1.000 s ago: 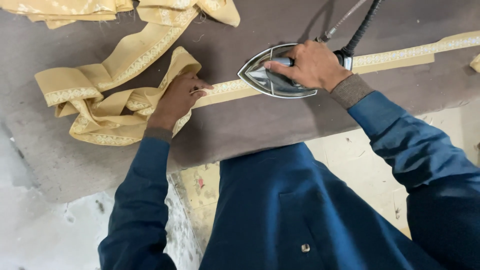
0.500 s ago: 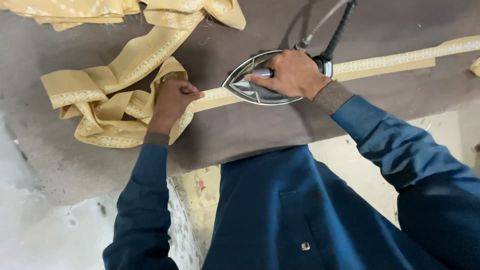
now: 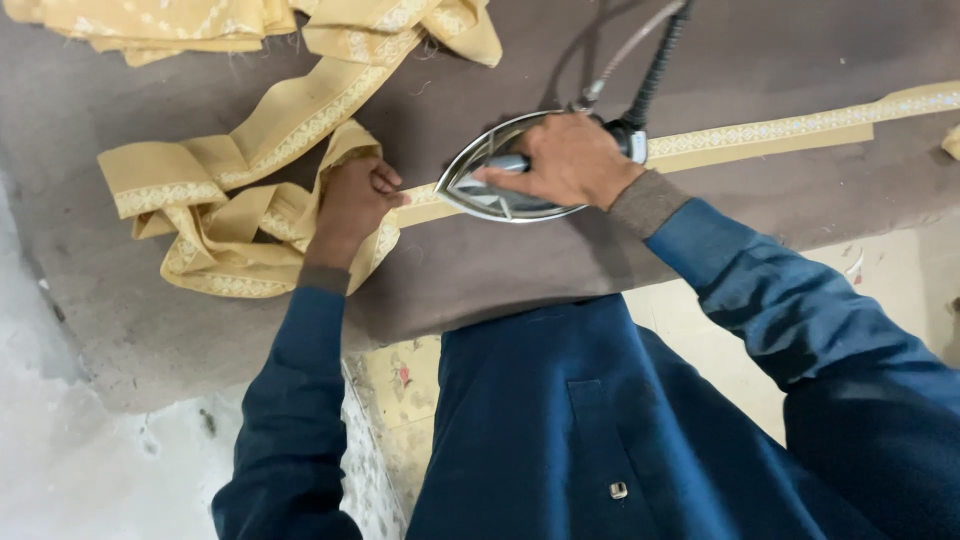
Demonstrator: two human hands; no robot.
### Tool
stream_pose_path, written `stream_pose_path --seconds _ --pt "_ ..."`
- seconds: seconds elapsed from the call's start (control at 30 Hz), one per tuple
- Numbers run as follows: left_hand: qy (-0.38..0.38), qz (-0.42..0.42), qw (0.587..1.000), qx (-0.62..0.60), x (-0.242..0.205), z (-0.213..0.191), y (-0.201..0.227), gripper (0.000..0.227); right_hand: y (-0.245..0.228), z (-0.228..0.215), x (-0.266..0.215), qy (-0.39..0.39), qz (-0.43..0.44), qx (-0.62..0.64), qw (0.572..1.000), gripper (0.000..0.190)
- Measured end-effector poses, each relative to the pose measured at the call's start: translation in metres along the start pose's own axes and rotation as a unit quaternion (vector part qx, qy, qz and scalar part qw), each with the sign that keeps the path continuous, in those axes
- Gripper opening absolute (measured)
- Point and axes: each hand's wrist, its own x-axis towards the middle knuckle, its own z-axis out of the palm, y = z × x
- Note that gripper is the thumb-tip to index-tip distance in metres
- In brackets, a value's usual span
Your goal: The person unfolds a long beige fabric strip on a worktable, aligns it, and irons it with a steam iron. They repeatedly fold and press sections of the strip, moving along its length to smooth and set the folds.
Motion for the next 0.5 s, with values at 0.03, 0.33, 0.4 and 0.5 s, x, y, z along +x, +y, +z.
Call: stream_pose_path --seconds 0.03,0.33,0.4,0.5 --pt "-0.011 -0.019 1.0 -0.006 -0.004 -0.007 0.008 0.022 -0.006 -0.003 0.0 -0.013 -0.001 0.001 1.0 0.075" --pt "0.258 0.169 0.947 -0.085 -0.033 -0.037 0.085 0.009 -0.053 0.011 0.02 0.038 -0.045 0.065 0.996 0.074" --pt "0.33 0.242 0.904 -0.127 -0.027 -0.018 0.098 0.01 -0.054 0.007 0.021 0.044 -0.059 0.078 0.994 0.074" --pt "0.343 0.25 0.892 -0.151 -0.025 0.013 0.114 0.02 -0.044 0.004 0.012 0.02 -0.07 0.049 0.996 0.076"
